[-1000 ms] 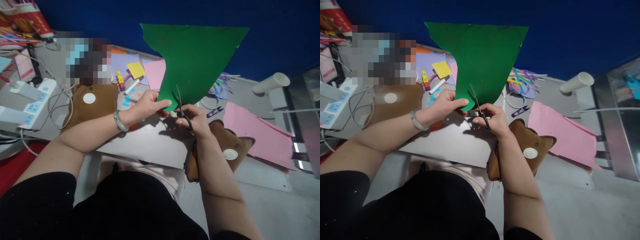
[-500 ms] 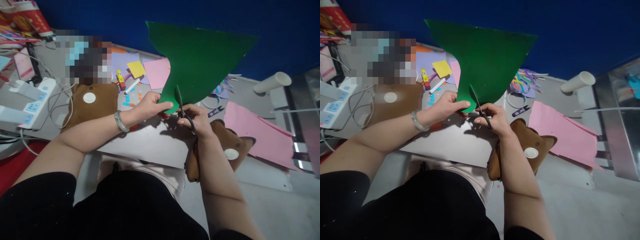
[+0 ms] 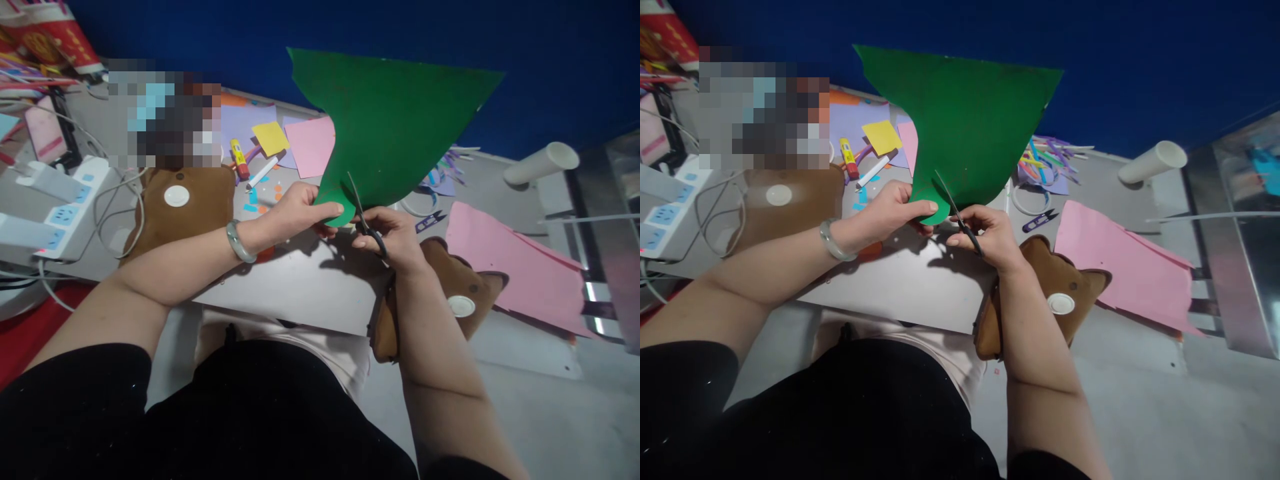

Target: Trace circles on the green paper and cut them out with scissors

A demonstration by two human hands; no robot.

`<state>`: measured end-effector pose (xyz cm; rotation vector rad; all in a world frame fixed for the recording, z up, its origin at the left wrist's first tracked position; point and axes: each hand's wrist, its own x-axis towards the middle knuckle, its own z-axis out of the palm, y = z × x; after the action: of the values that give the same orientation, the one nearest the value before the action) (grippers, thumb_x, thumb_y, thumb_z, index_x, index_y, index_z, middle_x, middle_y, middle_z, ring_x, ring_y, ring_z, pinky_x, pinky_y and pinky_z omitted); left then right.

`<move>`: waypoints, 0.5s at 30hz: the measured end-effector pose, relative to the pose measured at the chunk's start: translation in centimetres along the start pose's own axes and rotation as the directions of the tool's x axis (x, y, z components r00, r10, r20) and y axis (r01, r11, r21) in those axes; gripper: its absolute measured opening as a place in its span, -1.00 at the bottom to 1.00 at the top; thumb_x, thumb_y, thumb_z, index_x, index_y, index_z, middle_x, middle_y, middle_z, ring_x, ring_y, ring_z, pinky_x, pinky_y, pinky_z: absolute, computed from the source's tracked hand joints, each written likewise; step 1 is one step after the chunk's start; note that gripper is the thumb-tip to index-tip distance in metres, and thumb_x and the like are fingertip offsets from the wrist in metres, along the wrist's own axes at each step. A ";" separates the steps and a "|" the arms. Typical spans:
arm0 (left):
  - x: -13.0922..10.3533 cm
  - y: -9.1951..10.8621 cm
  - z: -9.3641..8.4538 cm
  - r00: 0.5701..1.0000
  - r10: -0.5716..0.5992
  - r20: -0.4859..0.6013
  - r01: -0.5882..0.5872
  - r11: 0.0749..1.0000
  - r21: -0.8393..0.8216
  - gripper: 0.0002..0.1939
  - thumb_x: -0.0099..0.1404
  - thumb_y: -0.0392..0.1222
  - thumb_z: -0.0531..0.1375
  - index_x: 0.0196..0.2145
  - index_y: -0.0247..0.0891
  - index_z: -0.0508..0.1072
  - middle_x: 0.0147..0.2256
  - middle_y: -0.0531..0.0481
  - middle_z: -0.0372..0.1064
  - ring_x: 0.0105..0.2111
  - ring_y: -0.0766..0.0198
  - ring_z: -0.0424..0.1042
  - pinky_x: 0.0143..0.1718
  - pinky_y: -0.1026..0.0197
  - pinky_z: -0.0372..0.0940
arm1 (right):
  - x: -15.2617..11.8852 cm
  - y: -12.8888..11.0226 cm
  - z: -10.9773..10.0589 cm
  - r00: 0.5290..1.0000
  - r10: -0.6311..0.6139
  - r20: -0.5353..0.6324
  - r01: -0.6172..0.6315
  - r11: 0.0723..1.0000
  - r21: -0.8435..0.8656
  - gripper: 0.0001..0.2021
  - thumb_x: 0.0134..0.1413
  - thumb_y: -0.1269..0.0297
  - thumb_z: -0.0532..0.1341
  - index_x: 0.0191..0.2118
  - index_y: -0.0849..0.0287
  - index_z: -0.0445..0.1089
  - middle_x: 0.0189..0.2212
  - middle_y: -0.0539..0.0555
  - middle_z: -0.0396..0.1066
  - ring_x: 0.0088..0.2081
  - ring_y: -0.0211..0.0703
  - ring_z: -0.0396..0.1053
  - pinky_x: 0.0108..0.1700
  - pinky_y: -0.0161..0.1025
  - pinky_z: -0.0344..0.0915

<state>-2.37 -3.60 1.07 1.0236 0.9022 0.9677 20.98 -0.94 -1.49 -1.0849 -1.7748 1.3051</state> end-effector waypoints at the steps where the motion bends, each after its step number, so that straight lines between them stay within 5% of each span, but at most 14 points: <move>1: 0.0 0.0 0.0 1.000 -0.002 -0.002 0.002 1.000 -0.002 -0.76 0.34 -0.33 0.32 -0.51 -0.32 0.54 -0.59 0.07 0.50 -0.61 0.39 0.51 -0.53 0.43 0.39 | 0.0 0.0 0.0 1.000 -0.005 -0.006 0.005 1.000 -0.001 -0.34 -0.49 -0.27 0.71 -0.34 0.14 0.64 -0.53 -0.01 0.43 -0.48 -0.24 0.28 -0.42 -0.25 0.20; 15: 0.0 0.1 0.0 1.000 -0.009 -0.011 0.009 1.000 0.016 -0.76 0.34 -0.35 0.30 -0.50 -0.32 0.52 -0.59 0.07 0.49 -0.60 0.40 0.49 -0.50 0.39 0.45 | -0.1 -0.8 -0.4 1.000 0.027 0.007 -0.027 0.998 -0.051 -0.31 -0.50 -0.33 0.69 -0.36 0.14 0.62 -0.55 -0.01 0.41 -0.51 -0.26 0.25 -0.48 -0.25 0.19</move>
<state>-2.42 -3.52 1.15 1.0282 0.9241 0.9609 21.18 -0.95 -0.58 -1.1370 -1.8137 1.2879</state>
